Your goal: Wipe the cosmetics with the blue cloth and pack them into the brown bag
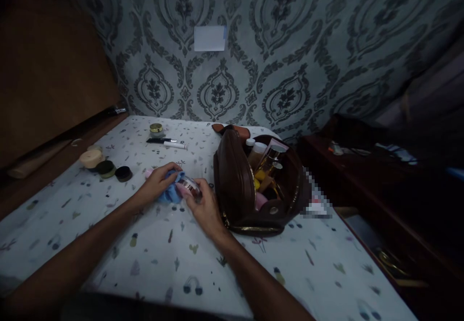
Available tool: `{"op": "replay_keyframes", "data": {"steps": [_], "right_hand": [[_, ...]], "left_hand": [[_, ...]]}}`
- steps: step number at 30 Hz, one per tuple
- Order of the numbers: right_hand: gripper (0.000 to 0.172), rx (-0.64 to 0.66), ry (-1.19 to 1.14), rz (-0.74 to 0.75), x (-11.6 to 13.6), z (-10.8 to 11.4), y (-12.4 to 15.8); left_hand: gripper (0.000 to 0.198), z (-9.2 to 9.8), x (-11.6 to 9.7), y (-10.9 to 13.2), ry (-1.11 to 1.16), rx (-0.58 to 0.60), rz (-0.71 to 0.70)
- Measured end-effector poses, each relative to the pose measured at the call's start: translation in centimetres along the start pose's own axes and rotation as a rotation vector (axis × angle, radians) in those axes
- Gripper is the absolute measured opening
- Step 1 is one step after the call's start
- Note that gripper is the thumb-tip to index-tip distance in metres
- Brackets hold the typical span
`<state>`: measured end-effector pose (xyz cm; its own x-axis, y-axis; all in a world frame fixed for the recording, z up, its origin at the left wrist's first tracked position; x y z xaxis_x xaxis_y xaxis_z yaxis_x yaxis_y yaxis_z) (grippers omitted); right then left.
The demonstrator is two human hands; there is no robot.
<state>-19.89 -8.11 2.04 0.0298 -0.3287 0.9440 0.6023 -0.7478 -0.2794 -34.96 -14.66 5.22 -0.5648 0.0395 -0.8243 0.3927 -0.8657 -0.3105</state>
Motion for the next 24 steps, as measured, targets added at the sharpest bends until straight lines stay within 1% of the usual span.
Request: {"op": "replay_keyframes", "data": {"steps": [2,4,6,7,11,15,19,22,24], "right_hand": [[0.032,-0.024,0.134,0.045,0.5,0.4,0.1],[0.027,-0.028,0.204,0.086,0.9,0.6,0.2],[0.018,-0.020,0.203,0.101,1.0,0.6,0.2],[0.017,-0.012,0.173,0.095,0.9,0.6,0.2],[0.027,0.038,-0.084,-0.006,0.0,0.0,0.1],[0.032,0.010,-0.384,-0.123,-0.8,-0.3,-0.2],[0.032,-0.024,-0.638,-0.213,-0.8,-0.6,-0.3],[0.032,-0.030,-0.720,-0.318,-0.9,-0.8,0.0],[0.034,-0.010,-0.759,-0.393,-1.0,-1.0,0.3]], "left_hand": [[0.020,-0.3,-1.3,0.4,-0.040,0.019,-0.062],[0.019,-0.5,-2.3,0.8,-0.085,0.024,-0.119],[0.018,-0.6,-2.7,0.9,-0.116,0.018,-0.146],[0.018,-0.7,-2.6,0.9,-0.120,0.018,-0.144],[0.018,-0.7,-1.3,0.6,-0.065,0.009,-0.089],[0.016,-0.5,-0.3,0.3,0.014,-0.036,-0.069],[0.015,-0.6,-0.3,0.3,0.075,-0.040,-0.080],[0.018,-0.5,-0.8,0.4,0.109,-0.071,-0.100],[0.019,-0.4,-1.2,0.5,0.118,-0.087,-0.127]]}}
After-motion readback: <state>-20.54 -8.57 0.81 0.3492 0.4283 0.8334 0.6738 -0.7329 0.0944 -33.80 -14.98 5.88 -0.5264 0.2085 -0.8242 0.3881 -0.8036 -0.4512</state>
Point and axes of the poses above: each hand's wrist, its own y-axis away from the middle knuckle, its own z-axis out of the back of the hand, x = y × z, the point moved 6 cm from there along -y, towards the middle knuckle, and after that the axes turned 3 degrees about -x, right-handed, at the moved point
